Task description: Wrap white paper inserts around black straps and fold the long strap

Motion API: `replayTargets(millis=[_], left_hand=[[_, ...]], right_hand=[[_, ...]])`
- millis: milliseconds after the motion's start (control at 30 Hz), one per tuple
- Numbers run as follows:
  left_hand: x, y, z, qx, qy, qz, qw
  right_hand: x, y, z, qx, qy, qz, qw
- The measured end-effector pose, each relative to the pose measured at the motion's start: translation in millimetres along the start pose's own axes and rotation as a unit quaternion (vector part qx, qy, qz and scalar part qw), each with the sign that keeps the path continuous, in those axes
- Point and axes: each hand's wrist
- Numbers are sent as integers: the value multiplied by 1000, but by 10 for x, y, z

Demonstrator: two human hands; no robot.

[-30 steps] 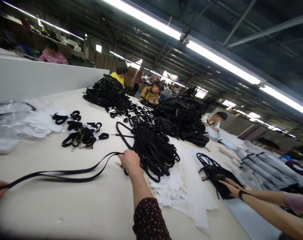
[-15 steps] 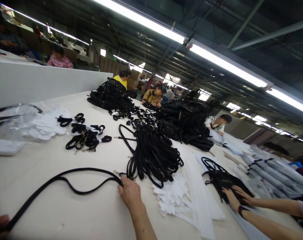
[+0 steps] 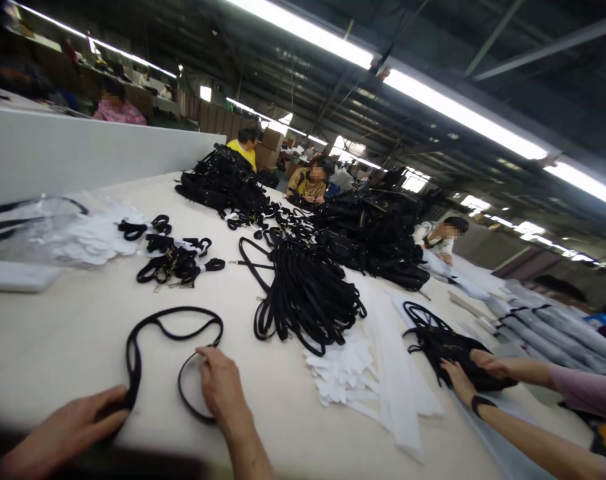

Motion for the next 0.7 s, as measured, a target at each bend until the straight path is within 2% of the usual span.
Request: replayTargets(millis=[133, 233, 333, 400, 500, 600, 700], left_hand=[[-32, 263, 186, 57, -12, 46, 997], [-22, 316, 221, 74, -1, 46, 996], [11, 313, 201, 79, 3, 38, 996], [20, 307, 189, 80, -6, 32, 996], [11, 289, 183, 87, -29, 10, 996], [19, 270, 169, 111, -45, -6, 993], [85, 279, 130, 136, -56, -7, 989]], right_hand=[[-39, -130, 210, -140, 10, 49, 989], [-1, -165, 333, -259, 49, 135, 955], [162, -166, 481, -316, 81, 191, 926], [325, -181, 596, -324, 86, 166, 927], [596, -220, 725, -308, 64, 84, 945], [822, -243, 736, -303, 39, 21, 952], [932, -245, 679, -309, 41, -43, 949]])
Point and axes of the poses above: each hand's wrist, its own x-axis towards the middle knuckle, its own z-axis out of the back of the hand, y = z × x, and after that the axes turned 14 degrees about y, right-handed
